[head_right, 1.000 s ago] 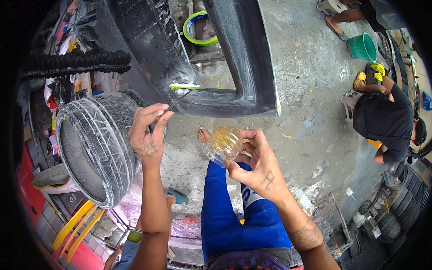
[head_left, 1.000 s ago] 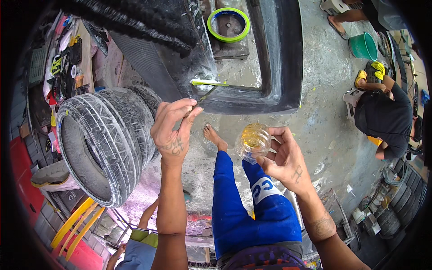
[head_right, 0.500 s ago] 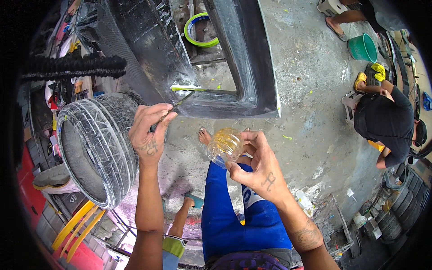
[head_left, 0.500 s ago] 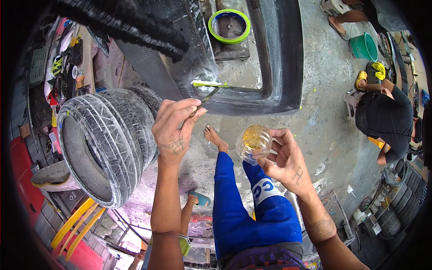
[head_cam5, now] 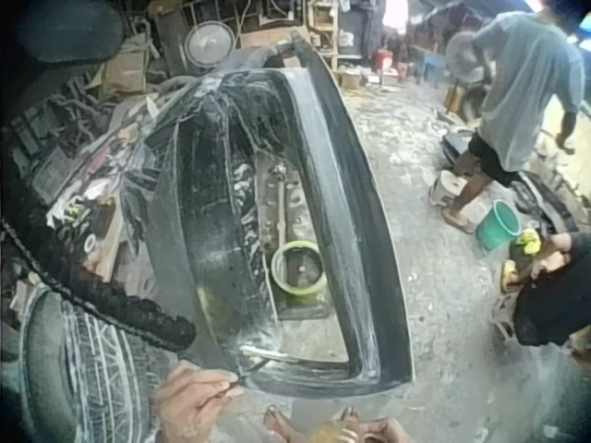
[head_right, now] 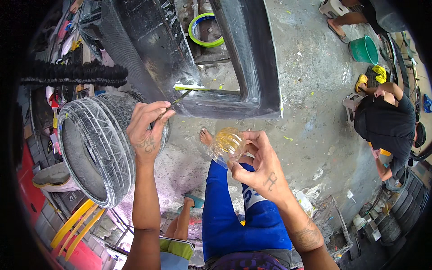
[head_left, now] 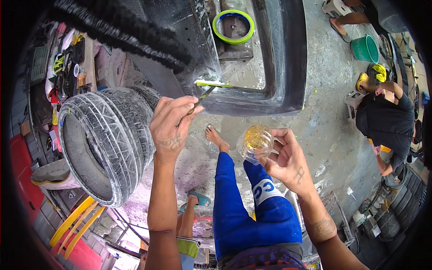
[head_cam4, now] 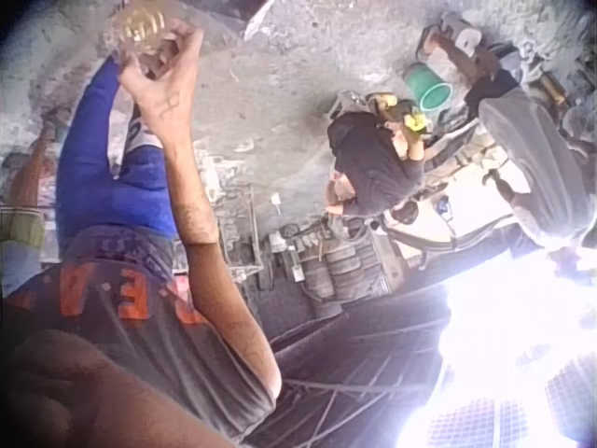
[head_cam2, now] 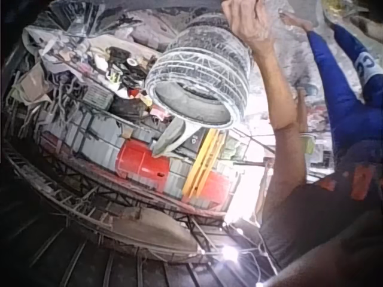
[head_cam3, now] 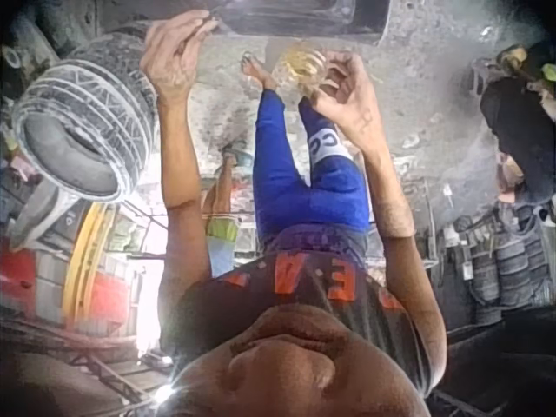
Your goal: The person tears a strip of tape and applies it along the edge of a car bumper panel. They then dip an applicator tool into a cup of liquid and apply it onto the taped area of the bumper.
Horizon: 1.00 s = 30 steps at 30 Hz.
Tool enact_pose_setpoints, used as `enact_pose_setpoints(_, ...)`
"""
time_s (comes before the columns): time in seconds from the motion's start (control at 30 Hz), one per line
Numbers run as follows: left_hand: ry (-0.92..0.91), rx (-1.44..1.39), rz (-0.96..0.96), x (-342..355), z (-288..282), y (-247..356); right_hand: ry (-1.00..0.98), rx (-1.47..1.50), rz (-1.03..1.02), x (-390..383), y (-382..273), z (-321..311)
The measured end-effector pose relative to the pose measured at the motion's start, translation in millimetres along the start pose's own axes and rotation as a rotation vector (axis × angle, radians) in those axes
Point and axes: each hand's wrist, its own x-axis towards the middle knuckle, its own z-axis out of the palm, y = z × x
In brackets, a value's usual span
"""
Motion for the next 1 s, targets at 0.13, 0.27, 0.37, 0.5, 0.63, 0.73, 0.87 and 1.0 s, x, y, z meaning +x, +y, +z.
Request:
enact_pose_setpoints(0.13,0.004,0.017,0.022,-1.0,-3.4,-3.2,0.006,-0.001,0.019,0.6,-1.8,2.4)
enact_pose_setpoints(0.27,0.029,0.004,-0.004,-2.2,-3.6,-4.9,0.009,-0.026,0.008,2.9,-2.8,2.8)
enact_pose_setpoints(0.37,0.116,-0.100,-0.144,-9.6,-6.9,-2.3,0.029,-0.041,-0.022,6.8,-5.3,5.4)
enact_pose_setpoints(0.5,0.344,-0.383,-0.414,-23.7,-7.8,4.0,0.029,-0.068,-0.057,19.6,-14.7,10.0)
enact_pose_setpoints(0.63,0.512,-0.680,-0.621,-23.6,-17.6,17.9,0.052,-0.118,-0.111,37.4,-17.6,18.3)
enact_pose_setpoints(0.73,0.561,-0.817,-0.634,-18.2,-25.7,37.5,0.071,-0.139,-0.147,47.3,-19.3,26.6)
enact_pose_setpoints(0.87,0.478,-0.810,-0.635,-26.8,-30.7,52.4,0.078,-0.179,-0.127,50.5,-15.0,34.6)
enact_pose_setpoints(1.0,0.505,-0.786,-0.707,-34.2,-21.4,46.9,0.091,-0.194,-0.106,45.9,-9.3,36.6)
